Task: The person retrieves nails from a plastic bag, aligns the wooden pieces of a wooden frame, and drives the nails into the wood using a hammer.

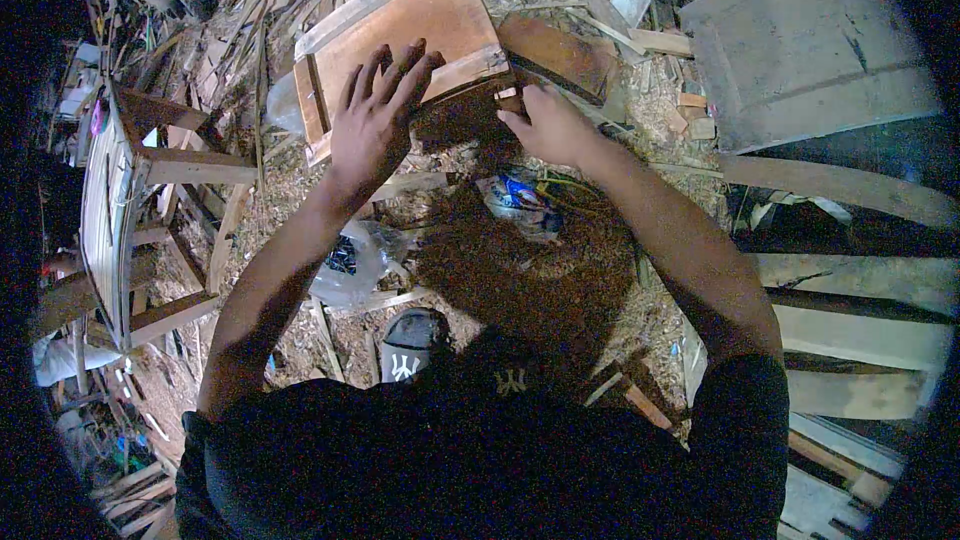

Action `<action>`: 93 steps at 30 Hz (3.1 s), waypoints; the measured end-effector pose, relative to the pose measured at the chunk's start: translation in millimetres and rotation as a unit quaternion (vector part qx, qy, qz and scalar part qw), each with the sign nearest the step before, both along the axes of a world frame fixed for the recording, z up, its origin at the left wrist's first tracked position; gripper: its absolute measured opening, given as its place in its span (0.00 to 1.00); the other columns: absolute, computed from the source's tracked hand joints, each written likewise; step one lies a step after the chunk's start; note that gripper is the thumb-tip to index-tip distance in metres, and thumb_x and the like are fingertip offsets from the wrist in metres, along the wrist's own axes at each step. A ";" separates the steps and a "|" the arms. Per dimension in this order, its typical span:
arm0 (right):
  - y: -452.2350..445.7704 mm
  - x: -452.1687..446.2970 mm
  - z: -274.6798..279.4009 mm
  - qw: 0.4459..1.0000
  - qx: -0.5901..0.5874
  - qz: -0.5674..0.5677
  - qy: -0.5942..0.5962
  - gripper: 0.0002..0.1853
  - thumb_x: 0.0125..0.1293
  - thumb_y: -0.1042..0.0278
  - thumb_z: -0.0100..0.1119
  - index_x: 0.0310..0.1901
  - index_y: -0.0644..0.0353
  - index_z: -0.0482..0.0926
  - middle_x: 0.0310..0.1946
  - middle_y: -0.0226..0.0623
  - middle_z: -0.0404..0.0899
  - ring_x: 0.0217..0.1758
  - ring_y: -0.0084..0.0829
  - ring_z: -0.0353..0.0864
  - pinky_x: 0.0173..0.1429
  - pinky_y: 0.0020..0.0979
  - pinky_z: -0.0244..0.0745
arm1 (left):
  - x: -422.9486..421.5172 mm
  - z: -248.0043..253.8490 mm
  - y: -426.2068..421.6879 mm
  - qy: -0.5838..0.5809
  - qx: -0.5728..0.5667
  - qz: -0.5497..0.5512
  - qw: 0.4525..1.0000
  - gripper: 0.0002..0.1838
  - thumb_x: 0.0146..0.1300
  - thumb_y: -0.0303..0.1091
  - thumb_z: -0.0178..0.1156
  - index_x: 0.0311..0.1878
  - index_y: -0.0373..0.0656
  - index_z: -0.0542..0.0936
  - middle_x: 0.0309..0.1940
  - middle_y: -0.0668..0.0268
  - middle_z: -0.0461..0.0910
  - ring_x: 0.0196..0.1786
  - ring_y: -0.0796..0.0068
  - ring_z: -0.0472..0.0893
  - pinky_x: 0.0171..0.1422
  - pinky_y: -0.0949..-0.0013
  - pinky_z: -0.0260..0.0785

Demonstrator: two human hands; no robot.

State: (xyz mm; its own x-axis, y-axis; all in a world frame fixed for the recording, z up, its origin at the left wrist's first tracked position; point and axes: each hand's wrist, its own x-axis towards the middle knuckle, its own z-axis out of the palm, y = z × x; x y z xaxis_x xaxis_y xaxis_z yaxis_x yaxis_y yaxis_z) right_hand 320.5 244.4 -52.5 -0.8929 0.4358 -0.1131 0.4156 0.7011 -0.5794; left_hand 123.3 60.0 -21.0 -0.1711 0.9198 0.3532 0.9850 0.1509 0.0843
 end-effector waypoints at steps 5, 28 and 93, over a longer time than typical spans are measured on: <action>-2.2 12.0 -9.2 0.997 -0.070 0.013 0.023 0.25 0.72 0.53 0.62 0.50 0.72 0.71 0.45 0.63 0.80 0.51 0.64 0.80 0.57 0.53 0.75 | -12.6 13.0 5.9 0.017 -0.044 -0.011 0.999 0.36 0.67 0.32 0.59 0.79 0.60 0.63 0.80 0.69 0.61 0.80 0.48 0.63 0.81 0.41 0.56; -8.2 179.0 -67.5 0.944 0.104 -0.279 -0.144 0.29 0.73 0.52 0.59 0.68 0.58 0.64 0.49 0.63 0.79 0.45 0.67 0.83 0.49 0.58 0.80 | -59.4 177.7 17.3 -0.226 -0.162 -0.023 0.960 0.33 0.59 0.29 0.70 0.68 0.34 0.74 0.51 0.50 0.86 0.53 0.64 0.86 0.59 0.61 0.76; -31.6 14.8 57.4 0.958 0.163 0.106 0.211 0.40 0.63 0.83 0.60 0.77 0.42 0.67 0.49 0.55 0.81 0.49 0.56 0.84 0.55 0.46 0.83 | -86.9 8.3 7.0 -0.473 -0.324 -0.176 0.800 0.22 0.63 0.39 0.63 0.53 0.32 0.85 0.46 0.50 0.87 0.44 0.62 0.88 0.54 0.56 0.79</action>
State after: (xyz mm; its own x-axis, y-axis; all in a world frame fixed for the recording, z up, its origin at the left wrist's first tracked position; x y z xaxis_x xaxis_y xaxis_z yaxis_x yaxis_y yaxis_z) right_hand 335.2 212.8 4.9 -0.9014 0.1907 0.3887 0.0215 0.9164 -0.3996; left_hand 36.4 67.0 -12.7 0.2308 0.9070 -0.3523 0.5176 0.1921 0.8337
